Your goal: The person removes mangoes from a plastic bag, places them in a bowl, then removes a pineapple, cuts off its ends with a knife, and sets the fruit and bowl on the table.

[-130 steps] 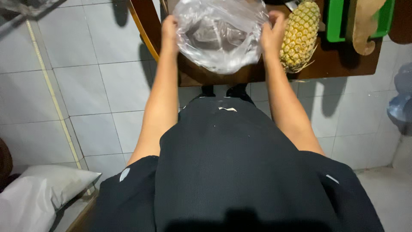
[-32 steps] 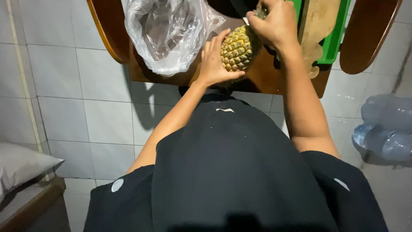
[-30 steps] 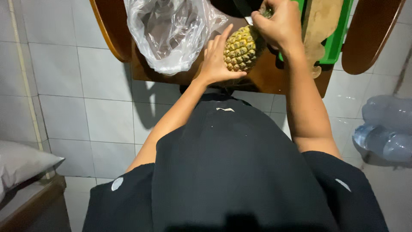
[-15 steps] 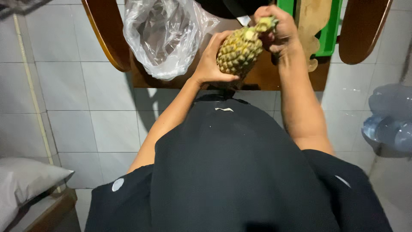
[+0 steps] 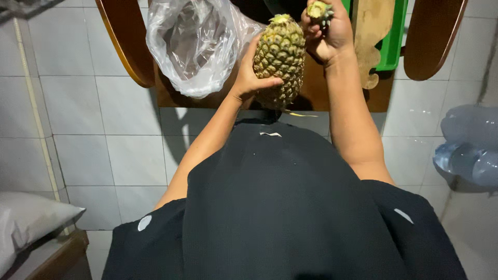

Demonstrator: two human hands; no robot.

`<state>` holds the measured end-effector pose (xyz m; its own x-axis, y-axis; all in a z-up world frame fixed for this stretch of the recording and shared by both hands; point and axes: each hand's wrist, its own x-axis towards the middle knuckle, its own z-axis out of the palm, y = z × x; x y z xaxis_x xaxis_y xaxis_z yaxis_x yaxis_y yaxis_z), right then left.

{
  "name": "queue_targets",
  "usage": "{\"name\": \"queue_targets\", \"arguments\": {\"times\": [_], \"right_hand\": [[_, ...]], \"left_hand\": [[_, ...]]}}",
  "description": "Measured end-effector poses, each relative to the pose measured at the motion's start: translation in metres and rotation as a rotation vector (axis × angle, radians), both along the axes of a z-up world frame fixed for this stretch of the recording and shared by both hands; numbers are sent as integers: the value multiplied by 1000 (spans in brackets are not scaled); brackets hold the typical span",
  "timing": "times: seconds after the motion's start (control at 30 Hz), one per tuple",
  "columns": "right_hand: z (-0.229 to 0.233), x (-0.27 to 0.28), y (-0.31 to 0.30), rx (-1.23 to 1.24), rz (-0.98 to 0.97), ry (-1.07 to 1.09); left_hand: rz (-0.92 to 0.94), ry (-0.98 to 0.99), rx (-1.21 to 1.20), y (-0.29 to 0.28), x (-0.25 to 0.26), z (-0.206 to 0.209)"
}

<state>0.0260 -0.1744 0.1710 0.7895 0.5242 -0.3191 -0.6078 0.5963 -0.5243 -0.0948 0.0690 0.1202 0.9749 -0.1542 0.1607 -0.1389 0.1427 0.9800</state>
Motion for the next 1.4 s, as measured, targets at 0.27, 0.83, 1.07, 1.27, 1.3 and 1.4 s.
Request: {"name": "queue_targets", "arguments": {"times": [0.27,0.83,1.07,1.27,1.3,1.4], "right_hand": [[-12,-1,12,45,2,32],[-215,24,177,-949,356,-487],[-76,-29,154,-795,57,-191],[28,-80,116,-772,263,-512],[38,-85,113,-799,355,-737],[63,-90,114,-958,474,-808]], "left_hand": [[69,322,-340,20,-2,8],[161,436,-1032,158,-1,52],[149,481,-985,165,11,37],[134,569,-1088,142,35,22],[137,549,-1074,139,38,20],[163,531,-1030,123,44,19]]}}
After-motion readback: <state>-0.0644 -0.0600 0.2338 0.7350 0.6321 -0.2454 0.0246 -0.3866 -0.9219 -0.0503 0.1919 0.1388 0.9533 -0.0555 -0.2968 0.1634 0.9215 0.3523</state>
